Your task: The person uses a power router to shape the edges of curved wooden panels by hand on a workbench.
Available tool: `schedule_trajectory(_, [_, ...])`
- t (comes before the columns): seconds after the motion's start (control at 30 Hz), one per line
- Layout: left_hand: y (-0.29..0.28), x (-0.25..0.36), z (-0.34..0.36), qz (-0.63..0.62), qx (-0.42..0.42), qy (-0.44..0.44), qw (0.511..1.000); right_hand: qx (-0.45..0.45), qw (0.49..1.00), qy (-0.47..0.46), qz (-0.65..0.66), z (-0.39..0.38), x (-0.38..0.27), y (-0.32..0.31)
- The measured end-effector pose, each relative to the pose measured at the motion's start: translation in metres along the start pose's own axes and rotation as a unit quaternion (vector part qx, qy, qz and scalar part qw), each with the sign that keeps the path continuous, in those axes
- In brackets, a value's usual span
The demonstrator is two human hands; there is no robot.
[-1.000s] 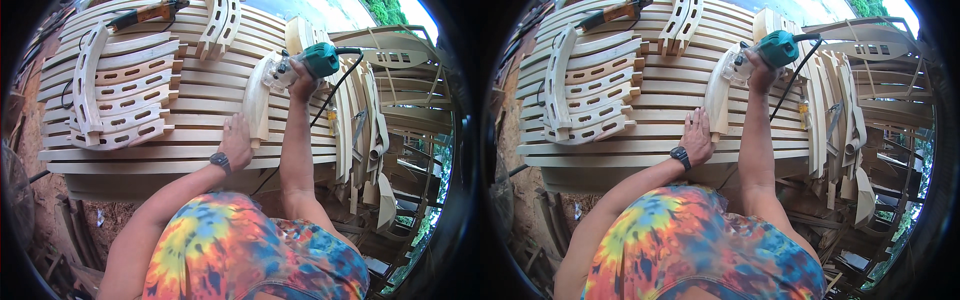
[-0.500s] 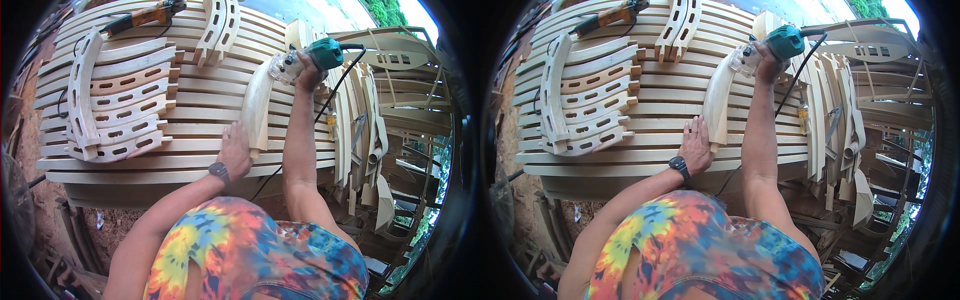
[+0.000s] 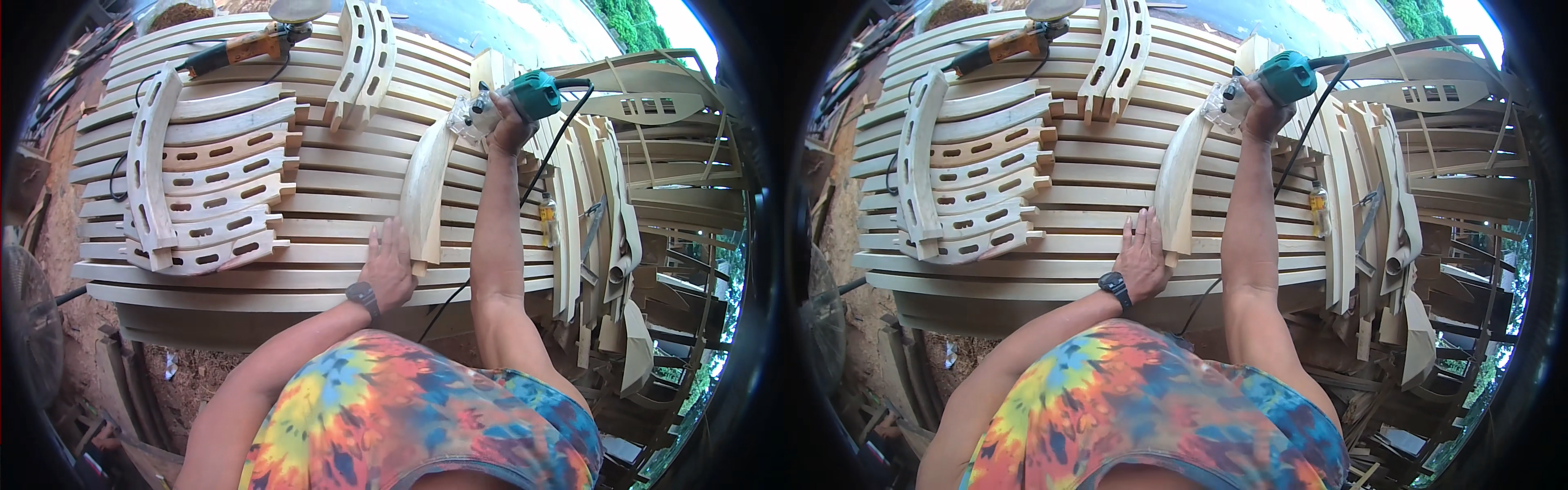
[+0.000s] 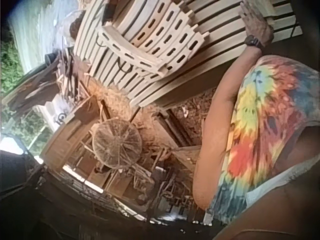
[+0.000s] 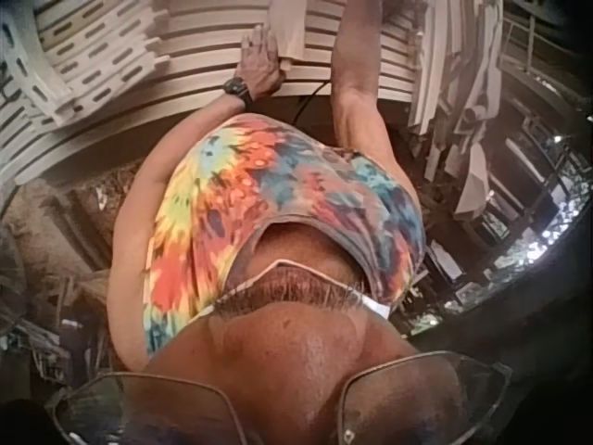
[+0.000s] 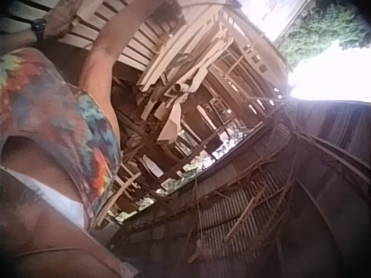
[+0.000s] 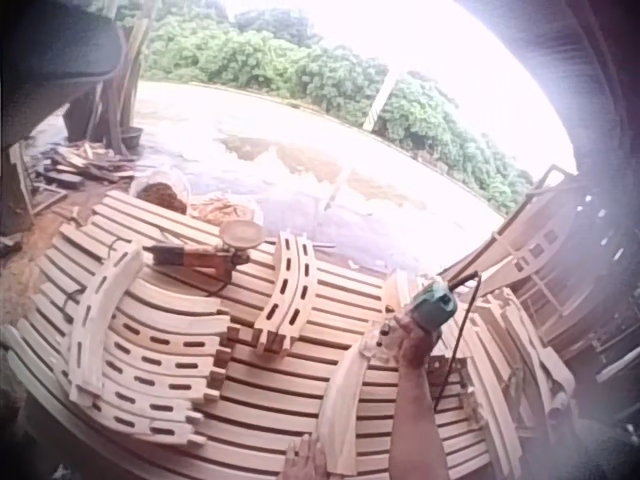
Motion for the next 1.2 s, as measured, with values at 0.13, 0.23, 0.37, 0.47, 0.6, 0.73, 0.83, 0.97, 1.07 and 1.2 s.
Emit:
schedule_trajectory(0.13, [-0.006, -0.003, -0.004, 0.009, -0.026, 0.012, 1.000, -0.017, 0.999, -0.025, -0.029, 0.005, -0.009, -0.004])
schedule_trajectory(0.23, [-0.030, -0.010, 0.011, -0.053, -0.124, -0.009, 0.991, -0.028, 0.992, -0.076, -0.096, 0.010, -0.034, -0.031])
schedule_trajectory(0.37, [-0.069, 0.015, 0.066, -0.140, -0.152, -0.088, 0.975, -0.049, 0.972, -0.123, -0.194, 0.012, -0.097, -0.072])
schedule_trajectory(0.47, [-0.065, 0.032, 0.124, -0.089, -0.121, -0.171, 0.974, -0.039, 0.980, -0.134, -0.144, 0.006, -0.117, -0.115])
schedule_trajectory(0.6, [-0.064, 0.039, 0.165, 0.063, -0.182, -0.153, 0.969, 0.042, 0.992, -0.104, -0.064, -0.014, -0.167, -0.175])
schedule_trajectory(0.73, [-0.083, 0.081, 0.168, 0.150, -0.214, 0.083, 0.962, 0.059, 0.991, -0.072, -0.099, -0.030, -0.212, -0.247])
schedule_trajectory(0.83, [-0.066, 0.089, 0.171, 0.191, -0.217, 0.270, 0.918, 0.073, 0.987, -0.069, -0.123, -0.046, -0.243, -0.262])
schedule_trajectory(0.97, [-0.049, 0.082, 0.180, 0.257, -0.227, 0.322, 0.883, 0.080, 0.985, -0.075, -0.131, -0.073, -0.263, -0.283])
schedule_trajectory(1.07, [-0.040, 0.063, 0.207, 0.266, -0.214, 0.334, 0.879, 0.062, 0.992, -0.048, -0.101, -0.088, -0.270, -0.287])
schedule_trajectory(1.2, [-0.035, 0.062, 0.211, 0.233, -0.183, 0.382, 0.875, 0.061, 0.994, -0.018, -0.090, -0.107, -0.265, -0.292])
Point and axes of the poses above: each hand's wrist, its own z-axis towards the middle knuckle, its own y-axis out of the palm, x = y × z, the point moved 5 cm from there along z, towards the middle knuckle, and after that the axes turned 10 degrees about -y, right-handed, at the moved point
